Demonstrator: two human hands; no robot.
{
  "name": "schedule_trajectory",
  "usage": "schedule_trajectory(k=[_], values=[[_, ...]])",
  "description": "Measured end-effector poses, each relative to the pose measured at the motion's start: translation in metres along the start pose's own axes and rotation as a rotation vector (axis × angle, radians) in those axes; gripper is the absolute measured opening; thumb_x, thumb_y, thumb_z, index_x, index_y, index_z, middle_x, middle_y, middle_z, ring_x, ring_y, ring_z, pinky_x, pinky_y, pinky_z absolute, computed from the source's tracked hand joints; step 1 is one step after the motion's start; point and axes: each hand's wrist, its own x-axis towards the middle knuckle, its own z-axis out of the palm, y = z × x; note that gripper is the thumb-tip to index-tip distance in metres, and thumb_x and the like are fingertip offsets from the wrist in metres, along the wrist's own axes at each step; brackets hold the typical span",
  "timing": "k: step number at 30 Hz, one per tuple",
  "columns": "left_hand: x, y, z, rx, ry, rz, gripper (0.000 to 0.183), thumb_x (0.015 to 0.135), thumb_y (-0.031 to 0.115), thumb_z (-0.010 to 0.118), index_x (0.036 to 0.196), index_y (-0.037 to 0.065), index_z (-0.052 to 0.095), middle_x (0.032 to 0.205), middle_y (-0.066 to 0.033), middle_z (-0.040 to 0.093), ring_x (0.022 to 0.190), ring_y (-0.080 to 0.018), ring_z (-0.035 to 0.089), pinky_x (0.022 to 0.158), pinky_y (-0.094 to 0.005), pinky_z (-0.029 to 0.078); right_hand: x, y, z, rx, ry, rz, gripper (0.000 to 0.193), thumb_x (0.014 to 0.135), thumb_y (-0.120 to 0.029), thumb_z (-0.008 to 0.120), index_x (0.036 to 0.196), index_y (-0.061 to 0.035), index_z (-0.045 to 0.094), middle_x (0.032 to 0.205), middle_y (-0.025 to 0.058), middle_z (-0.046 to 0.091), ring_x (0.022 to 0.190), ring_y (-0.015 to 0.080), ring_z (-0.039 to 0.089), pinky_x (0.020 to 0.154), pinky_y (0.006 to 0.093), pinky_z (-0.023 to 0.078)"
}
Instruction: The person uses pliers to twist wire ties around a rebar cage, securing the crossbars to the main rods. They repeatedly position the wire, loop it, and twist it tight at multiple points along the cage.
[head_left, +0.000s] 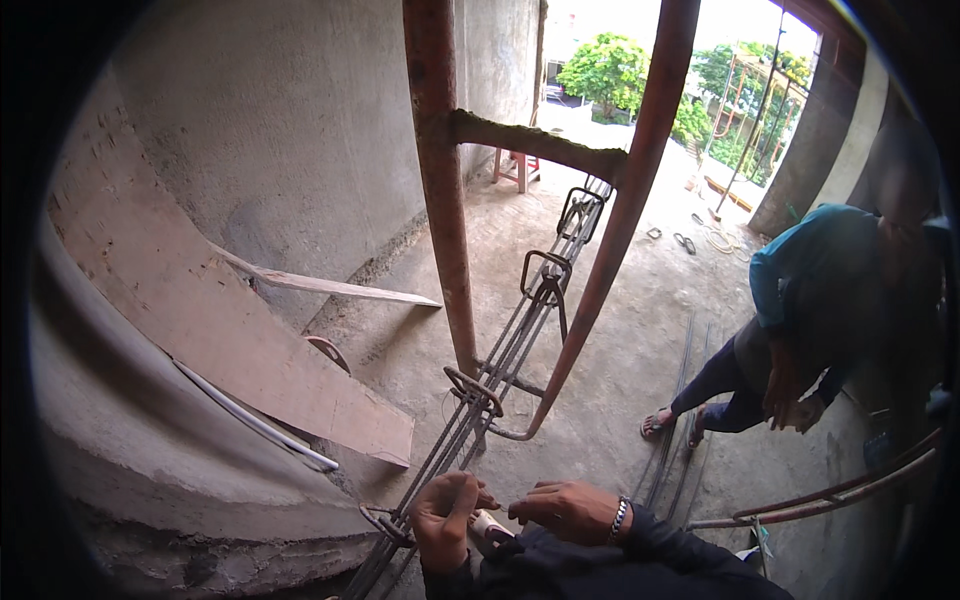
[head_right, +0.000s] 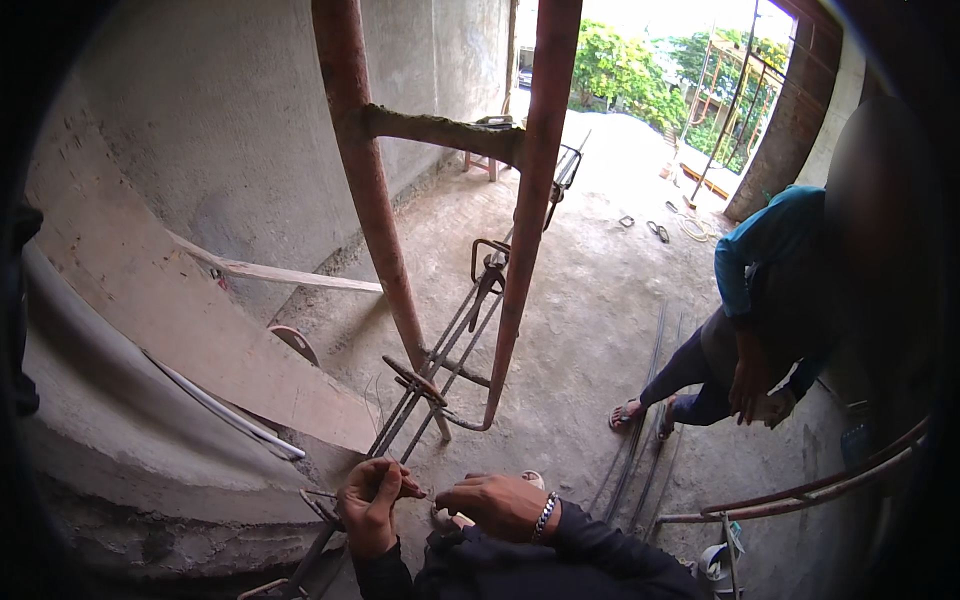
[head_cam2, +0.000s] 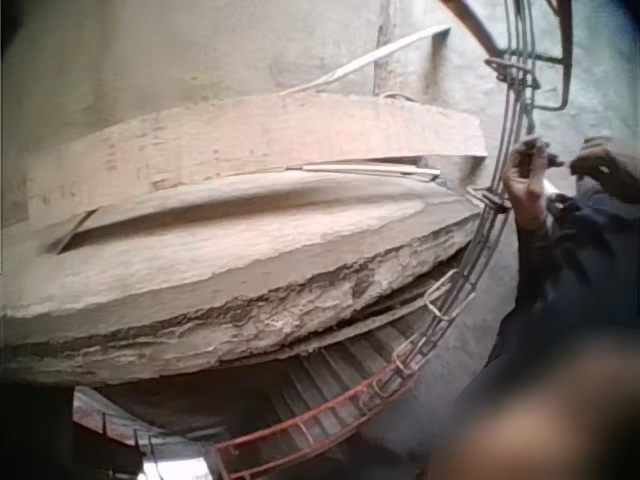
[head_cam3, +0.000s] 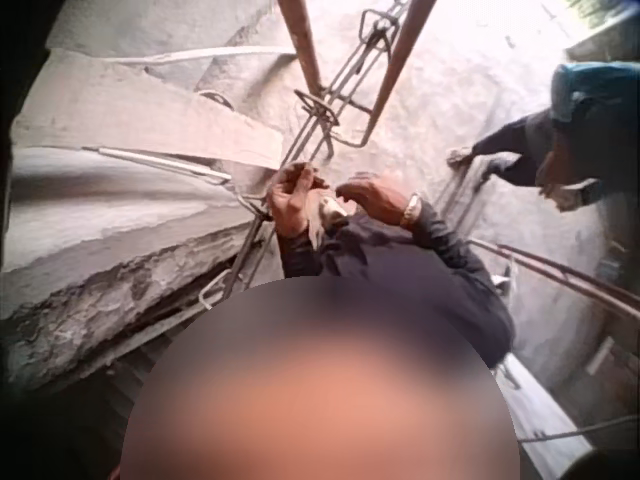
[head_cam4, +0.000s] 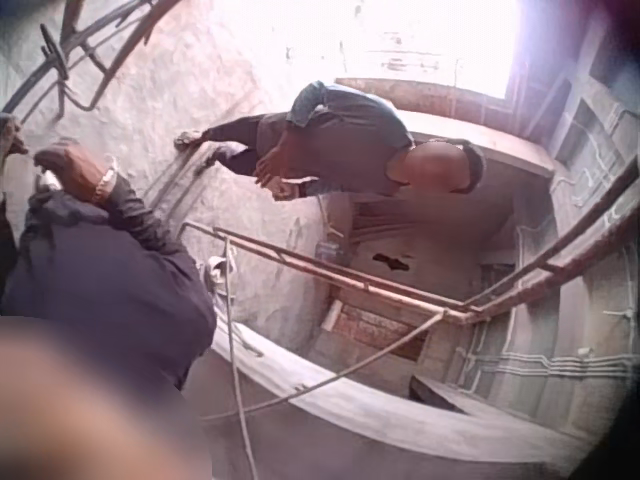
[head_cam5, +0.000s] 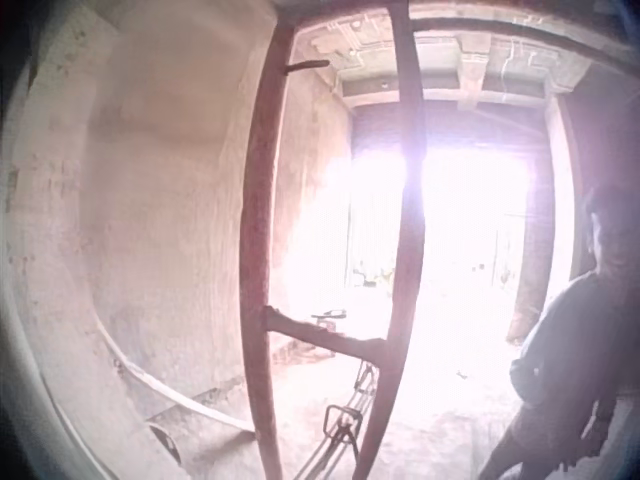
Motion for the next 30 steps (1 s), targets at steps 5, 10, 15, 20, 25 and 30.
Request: schedule_trajectory(k=[5,10,15,20,25,30], values=[[0.022,-0.020,0.022,-0.231,-0.177,-0.053,0.015,0.100,0.010,0.062,0.105,-0.003,0.067,0.091,-0.0117,0.071,0.084,-0.0177,0.071,0.079,-0.0330,0.059,-0.028,-0.009,0.001,-0.183,0.276,0.103,0.018,0.091,-0.005,0.062,0.108,-0.0070,0.066,0.093,0.0064,0.072,0.093,0.0266,0.068,0.078,0.0385,0.053],[0.015,-0.033,0.067,-0.379,-0.229,-0.091,0.020,0.103,0.015,0.055,0.109,-0.002,0.064,0.092,-0.0129,0.069,0.091,-0.0259,0.073,0.083,-0.0412,0.063,-0.053,0.006,0.000,-0.194,0.611,0.081,0.015,0.086,0.004,0.066,0.098,-0.0058,0.069,0.089,0.0066,0.073,0.088,0.0266,0.069,0.079,0.0363,0.052],[-0.007,-0.044,0.098,-0.212,-0.154,-0.003,0.021,0.102,0.012,0.057,0.110,-0.006,0.064,0.096,-0.0134,0.069,0.091,-0.0236,0.073,0.083,-0.0376,0.063,-0.085,0.016,0.001,-0.327,0.645,0.145,0.015,0.085,0.000,0.067,0.099,-0.0056,0.069,0.089,0.0056,0.073,0.086,0.0251,0.068,0.077,0.0362,0.050],[-0.006,-0.031,0.104,0.092,-0.288,0.068,0.024,0.100,0.013,0.062,0.111,-0.008,0.066,0.096,-0.0127,0.071,0.092,-0.0189,0.072,0.085,-0.0323,0.061,-0.102,0.014,0.001,-0.390,0.647,0.190,0.019,0.085,-0.003,0.067,0.103,-0.0088,0.069,0.089,0.0030,0.072,0.087,0.0219,0.067,0.081,0.0343,0.046],[0.014,-0.012,0.098,0.047,-0.310,-0.056,0.025,0.101,0.015,0.061,0.110,-0.008,0.065,0.096,-0.0185,0.071,0.088,-0.0260,0.074,0.080,-0.0378,0.063,-0.075,0.019,0.007,-0.317,0.731,0.153,0.019,0.085,0.000,0.067,0.103,-0.0067,0.069,0.090,0.0056,0.072,0.088,0.0251,0.066,0.081,0.0373,0.048],[0.047,0.010,0.069,-0.213,-0.318,-0.055,0.020,0.102,0.014,0.059,0.110,-0.004,0.065,0.097,-0.0171,0.072,0.086,-0.0259,0.074,0.080,-0.0394,0.063,-0.024,0.019,0.018,-0.182,0.841,0.036,0.019,0.087,0.004,0.065,0.103,-0.0059,0.068,0.092,0.0057,0.072,0.090,0.0276,0.067,0.084,0.0382,0.050]])
